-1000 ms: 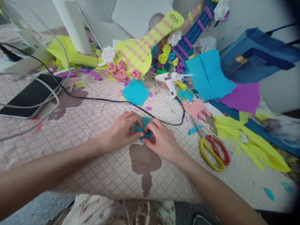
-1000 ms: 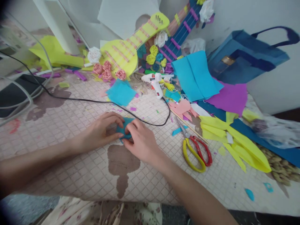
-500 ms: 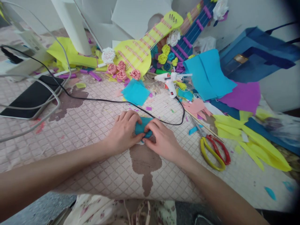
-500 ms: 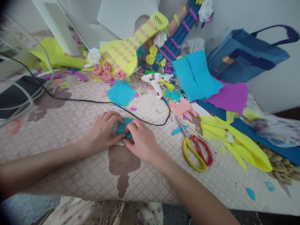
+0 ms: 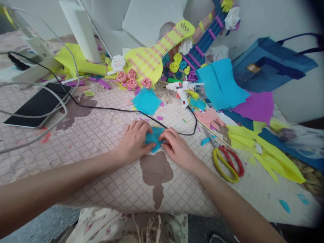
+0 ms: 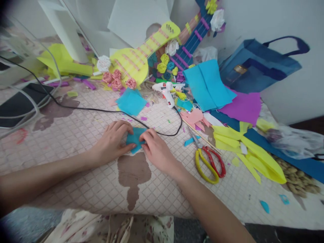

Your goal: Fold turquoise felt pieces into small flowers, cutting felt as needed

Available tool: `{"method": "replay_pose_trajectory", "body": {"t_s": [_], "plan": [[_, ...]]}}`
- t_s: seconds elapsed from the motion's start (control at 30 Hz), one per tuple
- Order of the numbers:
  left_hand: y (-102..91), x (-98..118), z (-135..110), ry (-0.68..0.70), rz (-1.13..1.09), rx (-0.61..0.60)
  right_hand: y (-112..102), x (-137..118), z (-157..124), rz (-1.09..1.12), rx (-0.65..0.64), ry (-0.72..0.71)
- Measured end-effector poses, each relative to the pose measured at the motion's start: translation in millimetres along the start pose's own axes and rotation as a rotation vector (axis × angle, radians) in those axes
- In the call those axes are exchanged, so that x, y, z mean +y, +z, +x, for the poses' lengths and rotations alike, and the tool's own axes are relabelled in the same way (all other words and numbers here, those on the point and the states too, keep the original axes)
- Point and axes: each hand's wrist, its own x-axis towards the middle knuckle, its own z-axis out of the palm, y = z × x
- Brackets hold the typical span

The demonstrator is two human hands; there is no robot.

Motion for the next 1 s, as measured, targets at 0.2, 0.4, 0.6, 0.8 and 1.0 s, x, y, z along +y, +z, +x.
{"method": "replay_pose_trajectory", "body": {"t_s": [0.2,0.4,0.6,0.8,1.0], "plan": [[-2.5,-4.5,0.9,0.014,-0.065,-0.002,4.4,-1.6,-1.5,-0.029,0.027,0.049],[-4.7,-16.2,3.5,0.103,-0.167,-0.002,4.8,-3.5,-0.9,-0.043,0.013,0.062],[-5.8,-17.3,4.9,0.106,-0.194,0.005,3.8,-3.0,-2.2,-0.036,0.025,0.035],[-5.3,-14.4,2.8,0.094,-0.181,-0.006,8.2,-3.1,-1.7,-0.082,0.041,0.046],[-5.6,-10.7,4.4,0.027,-0.156,-0.046,9.9,-2.3,-1.5,-0.076,0.044,0.063]]}}
